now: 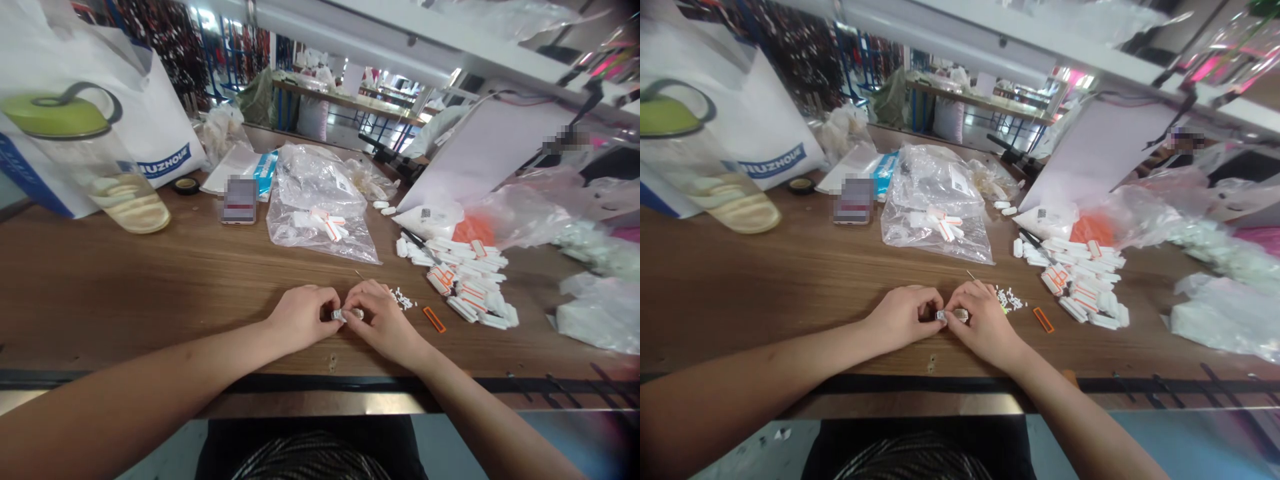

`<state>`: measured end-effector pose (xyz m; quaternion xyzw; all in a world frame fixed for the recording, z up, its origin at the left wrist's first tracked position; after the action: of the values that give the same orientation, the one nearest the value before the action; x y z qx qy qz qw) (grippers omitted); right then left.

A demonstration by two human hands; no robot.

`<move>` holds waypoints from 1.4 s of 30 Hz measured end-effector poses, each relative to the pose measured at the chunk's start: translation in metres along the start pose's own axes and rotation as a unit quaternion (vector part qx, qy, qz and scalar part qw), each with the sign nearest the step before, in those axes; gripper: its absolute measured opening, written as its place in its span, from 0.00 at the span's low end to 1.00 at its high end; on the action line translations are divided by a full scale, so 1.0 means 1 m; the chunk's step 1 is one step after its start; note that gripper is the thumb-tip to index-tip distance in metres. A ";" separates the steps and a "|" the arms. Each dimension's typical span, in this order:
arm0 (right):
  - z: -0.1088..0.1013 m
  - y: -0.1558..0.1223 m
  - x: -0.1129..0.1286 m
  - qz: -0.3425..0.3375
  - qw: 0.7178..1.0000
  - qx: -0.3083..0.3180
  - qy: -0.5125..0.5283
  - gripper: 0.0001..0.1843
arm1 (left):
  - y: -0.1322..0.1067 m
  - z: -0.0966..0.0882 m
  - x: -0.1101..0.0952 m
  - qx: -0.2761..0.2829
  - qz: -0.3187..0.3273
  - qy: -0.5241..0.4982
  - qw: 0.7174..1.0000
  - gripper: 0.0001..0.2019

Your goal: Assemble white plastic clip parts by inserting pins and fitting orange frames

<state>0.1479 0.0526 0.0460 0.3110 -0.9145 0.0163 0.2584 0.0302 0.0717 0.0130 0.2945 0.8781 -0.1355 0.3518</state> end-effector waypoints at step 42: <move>-0.067 -0.074 -0.118 0.292 0.921 0.056 -0.252 0.14 | 0.001 0.002 0.003 0.019 -0.021 0.024 0.999 0.07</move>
<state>0.3012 0.0718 0.0375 0.0382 -0.9972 0.0629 -0.0149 0.0302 0.0731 0.0091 0.2855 0.8896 -0.1521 0.3224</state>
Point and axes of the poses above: each hand's wrist, its own y-axis towards the middle knuckle, its own z-axis out of the palm, x = y × z, the point moved 8 cm from there along y, towards the middle knuckle, and after that the axes turned 10 degrees about x, right-handed, at the moved point
